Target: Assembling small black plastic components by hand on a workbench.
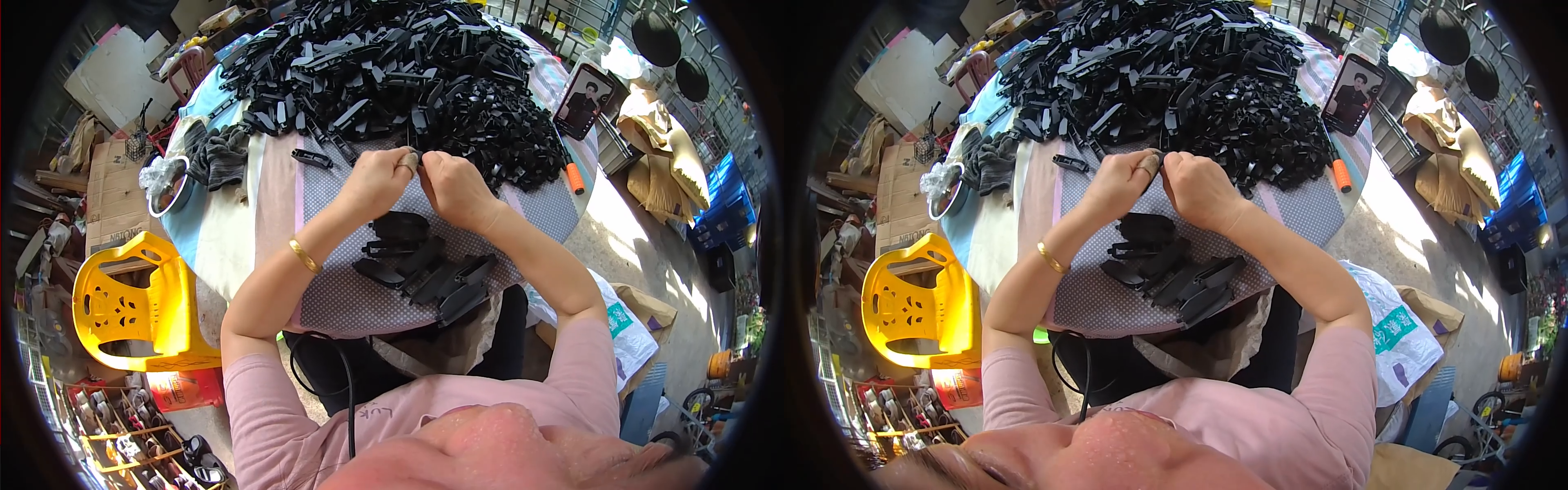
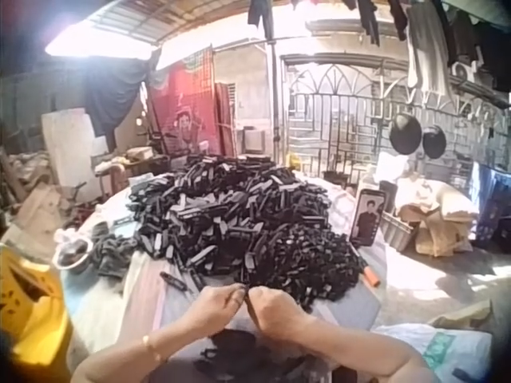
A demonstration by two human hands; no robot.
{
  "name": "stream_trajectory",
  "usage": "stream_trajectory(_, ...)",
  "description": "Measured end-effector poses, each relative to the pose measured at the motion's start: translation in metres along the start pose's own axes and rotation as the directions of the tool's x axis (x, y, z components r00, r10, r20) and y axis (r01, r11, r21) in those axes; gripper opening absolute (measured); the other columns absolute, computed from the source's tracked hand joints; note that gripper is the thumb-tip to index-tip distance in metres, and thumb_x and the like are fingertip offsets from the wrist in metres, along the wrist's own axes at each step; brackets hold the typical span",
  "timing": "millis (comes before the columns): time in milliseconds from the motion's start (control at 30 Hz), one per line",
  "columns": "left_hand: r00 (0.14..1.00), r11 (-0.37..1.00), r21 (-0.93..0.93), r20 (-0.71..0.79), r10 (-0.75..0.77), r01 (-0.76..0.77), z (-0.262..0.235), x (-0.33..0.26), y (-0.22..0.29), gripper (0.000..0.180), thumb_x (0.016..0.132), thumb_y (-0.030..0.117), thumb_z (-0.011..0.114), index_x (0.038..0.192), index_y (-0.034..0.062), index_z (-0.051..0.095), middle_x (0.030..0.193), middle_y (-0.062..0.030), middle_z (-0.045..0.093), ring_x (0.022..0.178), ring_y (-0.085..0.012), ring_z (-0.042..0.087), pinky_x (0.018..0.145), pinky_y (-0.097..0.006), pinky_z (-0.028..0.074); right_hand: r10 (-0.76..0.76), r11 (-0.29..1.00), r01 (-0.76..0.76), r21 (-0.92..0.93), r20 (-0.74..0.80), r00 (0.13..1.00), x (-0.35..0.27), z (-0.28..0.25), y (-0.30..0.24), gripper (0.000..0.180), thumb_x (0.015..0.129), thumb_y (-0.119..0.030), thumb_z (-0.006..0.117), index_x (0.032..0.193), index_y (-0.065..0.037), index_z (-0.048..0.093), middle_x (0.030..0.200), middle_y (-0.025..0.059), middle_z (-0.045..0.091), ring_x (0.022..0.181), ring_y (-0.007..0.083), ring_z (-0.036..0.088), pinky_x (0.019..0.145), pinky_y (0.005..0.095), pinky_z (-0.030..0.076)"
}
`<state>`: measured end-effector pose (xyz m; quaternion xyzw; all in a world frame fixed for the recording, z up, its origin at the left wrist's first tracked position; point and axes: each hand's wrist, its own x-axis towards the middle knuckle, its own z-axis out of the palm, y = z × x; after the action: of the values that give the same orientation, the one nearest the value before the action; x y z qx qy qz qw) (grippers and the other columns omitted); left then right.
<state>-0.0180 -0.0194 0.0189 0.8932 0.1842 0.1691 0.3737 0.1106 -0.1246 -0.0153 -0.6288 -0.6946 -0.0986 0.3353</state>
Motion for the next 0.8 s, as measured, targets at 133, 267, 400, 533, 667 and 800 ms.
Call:
stream_trajectory(133,0.977,0.995,-0.010,-0.188,0.099,-0.102,0.009,-0.002,-0.004,0.020,0.089,0.016,0.048,0.088,-0.0019,0.057,0.056,-0.0147,0.048,0.048,-0.0173,0.039,0.050,-0.032,0.039,-0.009,1.000,0.009,0.001,-0.029,1.000,-0.001,-0.001,0.002,0.009,0.082,-0.004,0.051,0.078,0.001,0.045,0.069,0.0179,0.053,0.062,0.0356,0.054,0.054,0.0415,0.044)
stream_trajectory(267,0.988,0.995,-0.017,-0.122,0.095,-0.098,0.009,-0.001,-0.003,0.020,0.089,0.015,0.048,0.087,-0.0020,0.057,0.058,-0.0184,0.051,0.048,-0.0229,0.044,0.051,-0.033,0.040,-0.003,1.000,0.002,-0.021,-0.057,0.998,-0.001,0.004,0.000,0.008,0.081,-0.004,0.051,0.078,0.001,0.045,0.069,0.0182,0.053,0.062,0.0359,0.054,0.054,0.0416,0.044)
stream_trajectory(400,0.938,0.985,0.052,-0.298,0.175,-0.168,0.026,-0.001,-0.008,0.019,0.088,0.015,0.049,0.085,-0.0026,0.056,0.060,-0.0203,0.052,0.050,-0.0300,0.047,0.051,-0.036,0.041,0.010,1.000,-0.012,-0.025,-0.067,0.998,-0.002,0.003,0.002,0.008,0.081,-0.004,0.051,0.078,0.001,0.045,0.069,0.0187,0.053,0.062,0.0361,0.055,0.054,0.0421,0.044)
stream_trajectory(533,0.989,0.993,0.056,-0.099,0.111,-0.106,0.008,0.000,-0.006,0.019,0.088,0.015,0.048,0.086,-0.0017,0.058,0.063,-0.0215,0.054,0.055,-0.0353,0.051,0.054,-0.037,0.042,0.012,1.000,-0.012,-0.008,-0.025,1.000,-0.004,0.006,0.001,0.007,0.081,-0.003,0.050,0.078,0.001,0.046,0.070,0.0191,0.053,0.062,0.0368,0.055,0.054,0.0426,0.044)
stream_trajectory(667,0.984,0.988,0.082,-0.109,0.140,-0.131,0.007,0.000,-0.006,0.020,0.089,0.015,0.048,0.089,-0.0008,0.059,0.062,-0.0203,0.054,0.053,-0.0307,0.050,0.055,-0.035,0.042,0.044,0.999,-0.043,0.022,-0.090,0.995,-0.001,0.006,-0.003,0.007,0.082,-0.003,0.050,0.078,0.001,0.046,0.070,0.0189,0.053,0.064,0.0384,0.054,0.054,0.0435,0.044)
stream_trajectory(800,0.993,0.997,0.030,-0.088,0.078,-0.075,-0.001,0.006,-0.011,0.024,0.092,0.017,0.045,0.100,0.0019,0.061,0.061,-0.0098,0.055,0.054,-0.0142,0.048,0.053,-0.030,0.041,0.036,0.999,-0.037,-0.013,-0.064,0.997,0.006,-0.005,-0.002,0.017,0.083,-0.015,0.055,0.081,0.001,0.050,0.072,0.0181,0.057,0.064,0.0348,0.058,0.056,0.0389,0.048)
